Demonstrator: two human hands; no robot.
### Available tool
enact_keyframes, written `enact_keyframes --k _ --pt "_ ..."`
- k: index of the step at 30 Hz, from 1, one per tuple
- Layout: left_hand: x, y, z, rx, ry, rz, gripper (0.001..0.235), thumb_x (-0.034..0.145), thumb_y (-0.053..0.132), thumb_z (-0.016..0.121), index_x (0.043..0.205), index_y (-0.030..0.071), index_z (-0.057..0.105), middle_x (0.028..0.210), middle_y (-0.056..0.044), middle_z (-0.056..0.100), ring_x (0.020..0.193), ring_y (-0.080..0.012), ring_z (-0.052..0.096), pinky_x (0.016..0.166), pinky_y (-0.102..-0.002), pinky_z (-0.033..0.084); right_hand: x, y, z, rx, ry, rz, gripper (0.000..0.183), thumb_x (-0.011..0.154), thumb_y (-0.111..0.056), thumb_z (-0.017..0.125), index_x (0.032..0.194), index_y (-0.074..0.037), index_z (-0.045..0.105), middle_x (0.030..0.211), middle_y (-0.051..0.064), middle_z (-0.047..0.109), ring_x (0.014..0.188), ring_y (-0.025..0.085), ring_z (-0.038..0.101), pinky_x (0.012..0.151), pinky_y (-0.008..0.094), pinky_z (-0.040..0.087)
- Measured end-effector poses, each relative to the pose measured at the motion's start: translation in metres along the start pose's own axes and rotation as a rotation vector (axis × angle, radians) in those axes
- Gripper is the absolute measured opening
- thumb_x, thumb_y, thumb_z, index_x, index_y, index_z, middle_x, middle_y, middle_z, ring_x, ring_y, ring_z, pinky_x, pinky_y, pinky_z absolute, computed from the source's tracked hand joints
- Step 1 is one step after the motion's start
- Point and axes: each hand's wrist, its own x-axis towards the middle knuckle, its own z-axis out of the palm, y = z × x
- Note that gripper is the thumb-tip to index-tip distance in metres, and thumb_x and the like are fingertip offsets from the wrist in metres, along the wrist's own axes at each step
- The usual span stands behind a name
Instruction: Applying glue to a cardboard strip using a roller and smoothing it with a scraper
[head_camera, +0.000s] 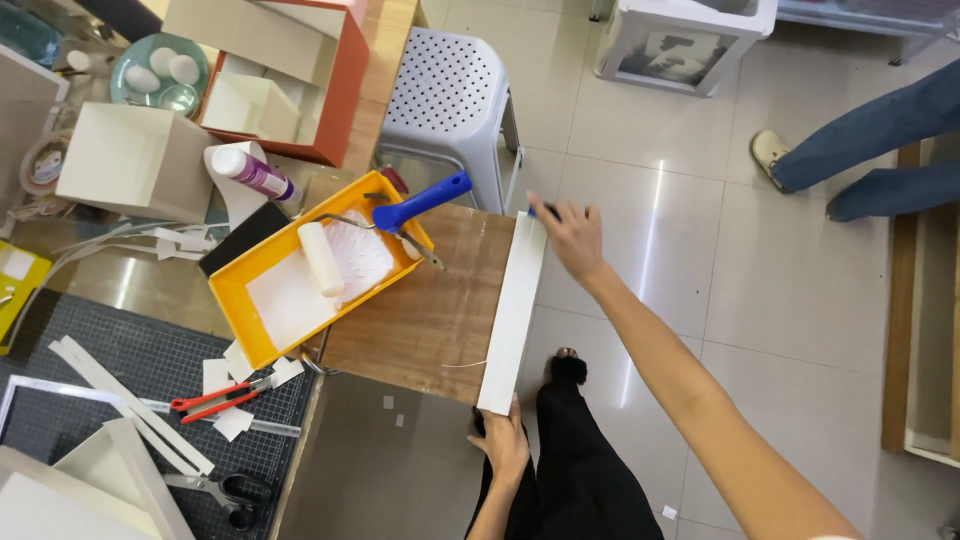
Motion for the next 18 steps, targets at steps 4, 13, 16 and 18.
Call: enact_keyframes --k 4,13,16,18 --pt "-0.002 0.005 -0.001 -0.036 -0.023 -0.016 0.066 0.100 0.049 0.035 0.155 0.017 0.020 0.157 -0.005 0.039 0.146 -0.0278 0.035 0.114 -0.073 -0.008 -0.002 -0.017 -0.019 -0.030 0.080 0.125 0.057 0.091 0.011 0.065 0.136 -0.023 0.061 0.083 -0.003 0.053 0.069 0.015 0.044 0.067 0.034 0.025" --pt "-0.004 0.008 0.000 -0.002 -0.020 -0.031 0.061 0.101 0.046 0.035 0.155 0.019 0.023 0.152 -0.007 0.042 0.141 -0.0263 0.042 0.113 -0.074 -0.006 -0.023 -0.006 -0.003 0.149 -0.098 0.025 0.057 0.093 0.007 0.057 0.140 -0.025 0.060 0.097 -0.003 0.061 0.074 0.015 0.055 0.072 0.037 0.028" --pt "-0.002 0.008 0.004 0.007 -0.020 -0.036 0.063 0.101 0.048 0.033 0.156 0.021 0.022 0.154 -0.005 0.039 0.143 -0.0272 0.039 0.114 -0.074 -0.007 -0.011 0.012 0.013 0.070 -0.031 0.187 0.056 0.092 -0.003 0.076 0.138 -0.031 0.061 0.085 -0.007 0.057 0.072 0.013 0.048 0.070 0.034 0.025" --pt "-0.002 0.003 0.003 -0.004 0.001 -0.003 0.065 0.100 0.049 0.033 0.156 0.019 0.022 0.154 -0.009 0.040 0.145 -0.0300 0.035 0.112 -0.075 -0.006 -0.024 -0.007 -0.004 0.217 -0.174 0.292 0.055 0.096 -0.017 0.074 0.147 -0.030 0.055 0.088 -0.004 0.056 0.077 0.015 0.050 0.073 0.035 0.025"
